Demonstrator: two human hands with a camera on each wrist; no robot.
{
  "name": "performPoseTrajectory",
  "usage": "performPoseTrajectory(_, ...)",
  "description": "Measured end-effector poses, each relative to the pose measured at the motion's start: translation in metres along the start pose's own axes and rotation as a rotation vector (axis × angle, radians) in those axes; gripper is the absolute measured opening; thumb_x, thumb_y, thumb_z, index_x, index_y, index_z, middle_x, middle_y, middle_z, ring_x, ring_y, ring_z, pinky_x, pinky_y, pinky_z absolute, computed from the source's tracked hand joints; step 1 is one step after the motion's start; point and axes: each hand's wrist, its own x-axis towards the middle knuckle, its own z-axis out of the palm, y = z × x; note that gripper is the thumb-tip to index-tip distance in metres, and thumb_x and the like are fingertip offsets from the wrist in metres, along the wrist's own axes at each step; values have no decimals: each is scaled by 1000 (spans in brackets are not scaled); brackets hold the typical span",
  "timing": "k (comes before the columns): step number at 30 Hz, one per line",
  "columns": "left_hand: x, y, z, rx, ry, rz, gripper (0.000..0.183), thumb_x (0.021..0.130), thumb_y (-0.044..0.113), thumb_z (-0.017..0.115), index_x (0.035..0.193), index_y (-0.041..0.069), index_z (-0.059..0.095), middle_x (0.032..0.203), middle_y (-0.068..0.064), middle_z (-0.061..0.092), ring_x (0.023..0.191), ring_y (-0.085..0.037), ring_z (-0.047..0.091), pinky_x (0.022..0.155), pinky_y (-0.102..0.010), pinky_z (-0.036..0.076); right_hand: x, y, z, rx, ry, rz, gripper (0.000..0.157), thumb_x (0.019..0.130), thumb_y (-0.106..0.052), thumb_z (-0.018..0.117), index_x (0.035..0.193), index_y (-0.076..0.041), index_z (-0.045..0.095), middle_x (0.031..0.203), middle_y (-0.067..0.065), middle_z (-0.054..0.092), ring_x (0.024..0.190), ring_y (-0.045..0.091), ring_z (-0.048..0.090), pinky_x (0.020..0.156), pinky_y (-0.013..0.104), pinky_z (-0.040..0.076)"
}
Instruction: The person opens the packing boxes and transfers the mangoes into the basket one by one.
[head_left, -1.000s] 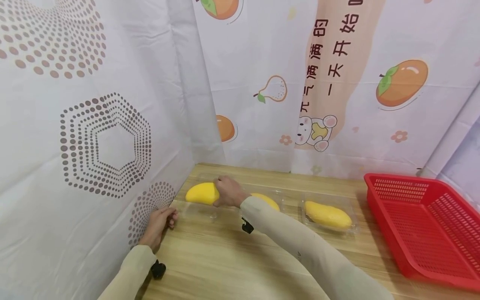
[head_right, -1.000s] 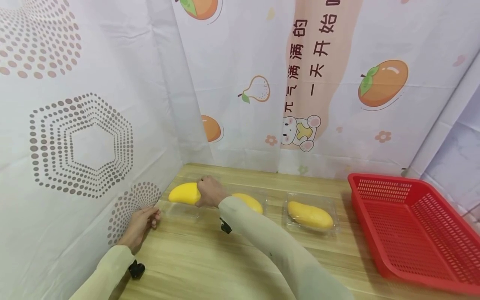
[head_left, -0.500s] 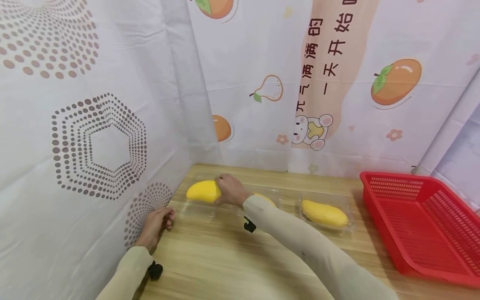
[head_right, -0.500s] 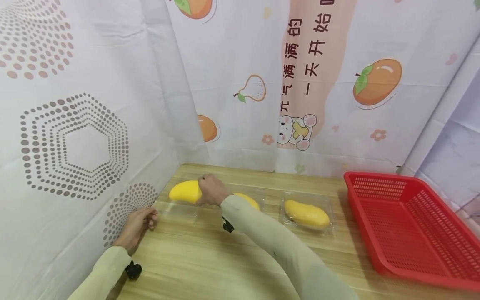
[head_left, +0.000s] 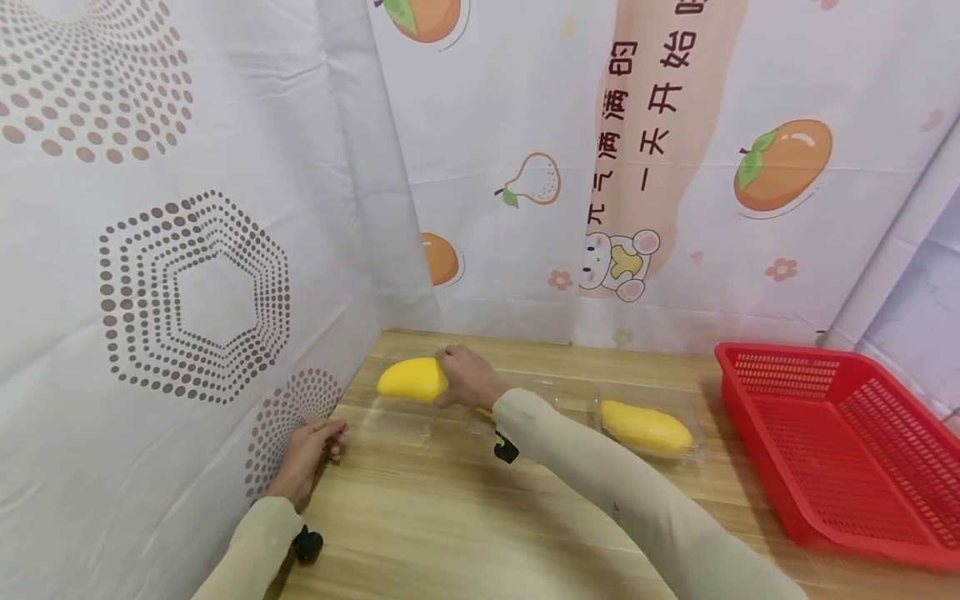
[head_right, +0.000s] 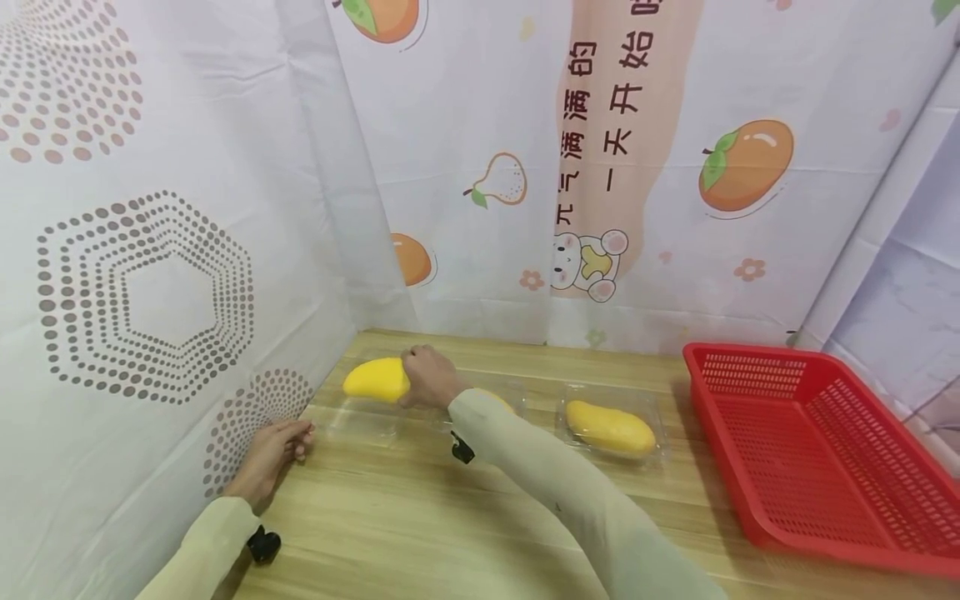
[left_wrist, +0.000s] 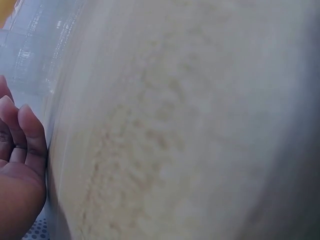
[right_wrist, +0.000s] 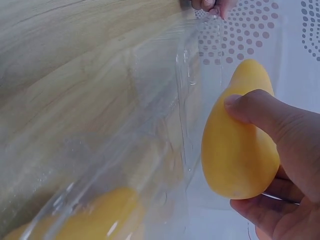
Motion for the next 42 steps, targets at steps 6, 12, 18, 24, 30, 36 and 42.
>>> performPoseTrajectory(6, 0, -2, -2, 3, -18, 13, 33, 107, 19, 57, 116, -11, 65, 87, -7, 70, 65, -11, 56, 60, -28, 52, -4, 5, -3, 26, 12, 13, 68, 76, -39, 92, 127, -5, 63, 108, 7, 63, 93, 20, 56, 82, 32, 52)
performPoseTrajectory(12, 1, -4, -4, -9, -12, 8, 34, 107, 18, 56, 118, -12, 65, 86, -7, 71, 65, -12, 56, 59, -28, 53, -7, 8, -7, 42, 4, 25, 65, 77, -39, 91, 125, -6, 63, 107, 7, 63, 92, 19, 56, 81, 32, 51)
performPoseTrajectory(18, 0, -3, -5, -9, -19, 5, 35, 107, 20, 56, 118, -12, 65, 86, -7, 70, 64, -12, 56, 60, -29, 53, -10, 13, -11, 56, 5, 48, 67, 77, -38, 91, 127, -4, 63, 112, 7, 64, 93, 19, 57, 83, 32, 52)
performPoseTrajectory(24, -2, -2, -6, -20, -25, 18, 35, 108, 20, 56, 117, -12, 64, 85, -6, 70, 64, -11, 56, 60, -29, 53, -13, 19, -14, 37, 20, 52, 67, 77, -39, 91, 126, -4, 63, 112, 7, 65, 93, 18, 57, 84, 31, 52)
performPoseTrajectory(30, -3, -5, -12, -50, -18, 19, 35, 107, 20, 57, 116, -13, 64, 83, -5, 70, 62, -10, 56, 59, -28, 53, -15, 23, -16, 37, 6, 41, 63, 78, -41, 90, 124, -5, 63, 111, 6, 64, 93, 18, 56, 84, 31, 51)
performPoseTrajectory(36, -2, -4, -7, -51, -21, 13, 35, 107, 20, 56, 116, -13, 63, 83, -6, 69, 62, -10, 56, 59, -28, 54, -23, 32, -18, 65, 3, 60, 64, 79, -38, 90, 126, -4, 62, 116, 9, 64, 97, 21, 58, 85, 33, 52)
performPoseTrajectory(42, -1, -2, -1, -26, -38, 13, 37, 108, 21, 56, 118, -13, 63, 85, -6, 69, 64, -11, 57, 61, -28, 54, -31, 40, -23, 52, 6, 67, 72, 79, -39, 89, 133, -1, 60, 124, 12, 64, 104, 24, 59, 89, 36, 52)
